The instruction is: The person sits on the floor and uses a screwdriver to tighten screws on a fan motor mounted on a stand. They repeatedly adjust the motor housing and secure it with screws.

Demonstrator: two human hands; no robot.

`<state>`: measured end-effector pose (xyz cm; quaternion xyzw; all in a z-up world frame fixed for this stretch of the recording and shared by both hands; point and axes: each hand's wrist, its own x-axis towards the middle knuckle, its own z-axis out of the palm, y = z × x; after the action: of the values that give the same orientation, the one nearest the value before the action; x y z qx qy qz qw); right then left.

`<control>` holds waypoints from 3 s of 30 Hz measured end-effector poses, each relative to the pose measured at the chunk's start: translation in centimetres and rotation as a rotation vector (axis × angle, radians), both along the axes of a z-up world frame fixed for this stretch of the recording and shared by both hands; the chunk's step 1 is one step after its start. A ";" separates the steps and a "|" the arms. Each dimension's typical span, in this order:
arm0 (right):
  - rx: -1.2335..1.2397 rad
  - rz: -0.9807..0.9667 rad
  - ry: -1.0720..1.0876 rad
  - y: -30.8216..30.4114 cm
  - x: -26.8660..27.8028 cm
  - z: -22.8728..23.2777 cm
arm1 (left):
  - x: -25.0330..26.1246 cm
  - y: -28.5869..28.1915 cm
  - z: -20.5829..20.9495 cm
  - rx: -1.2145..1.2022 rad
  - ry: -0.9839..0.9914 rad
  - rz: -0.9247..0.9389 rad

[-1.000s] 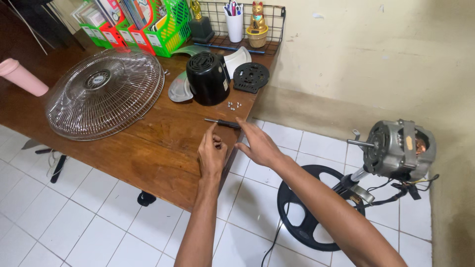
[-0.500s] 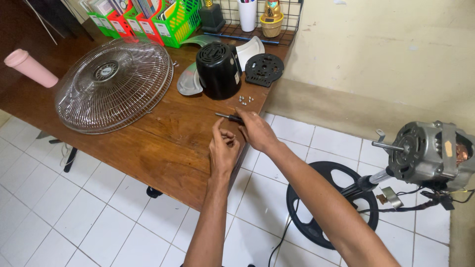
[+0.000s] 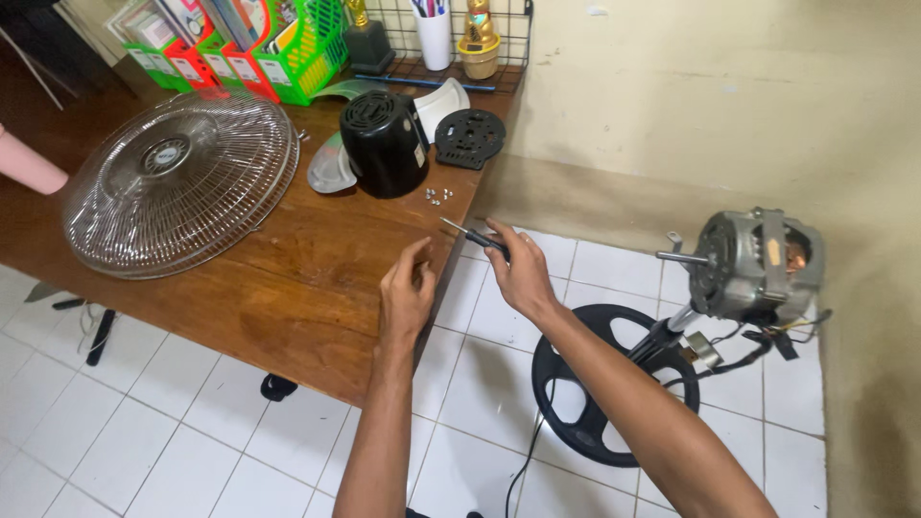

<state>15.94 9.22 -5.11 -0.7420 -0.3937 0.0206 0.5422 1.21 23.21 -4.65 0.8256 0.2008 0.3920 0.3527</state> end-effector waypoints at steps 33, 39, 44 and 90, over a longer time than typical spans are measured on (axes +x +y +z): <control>0.444 -0.085 0.763 -29.0 -7.9 3.0 | 0.8 -28.2 1.2 -0.659 -0.159 -0.402; 0.449 -0.103 0.674 -29.7 -9.2 0.0 | 1.3 -32.6 0.3 -0.812 -0.101 -0.422; 0.321 -0.043 0.630 -30.8 -9.2 1.7 | 1.5 -32.3 -0.5 -0.805 -0.044 -0.387; -0.359 -0.225 -0.507 -27.6 2.7 10.5 | 5.0 -22.8 0.3 -0.479 -0.008 -0.359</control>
<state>18.65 -18.42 5.35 -0.8461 -0.4217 -0.1559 0.2863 6.22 0.44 -4.39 0.7396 0.1371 0.2682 0.6020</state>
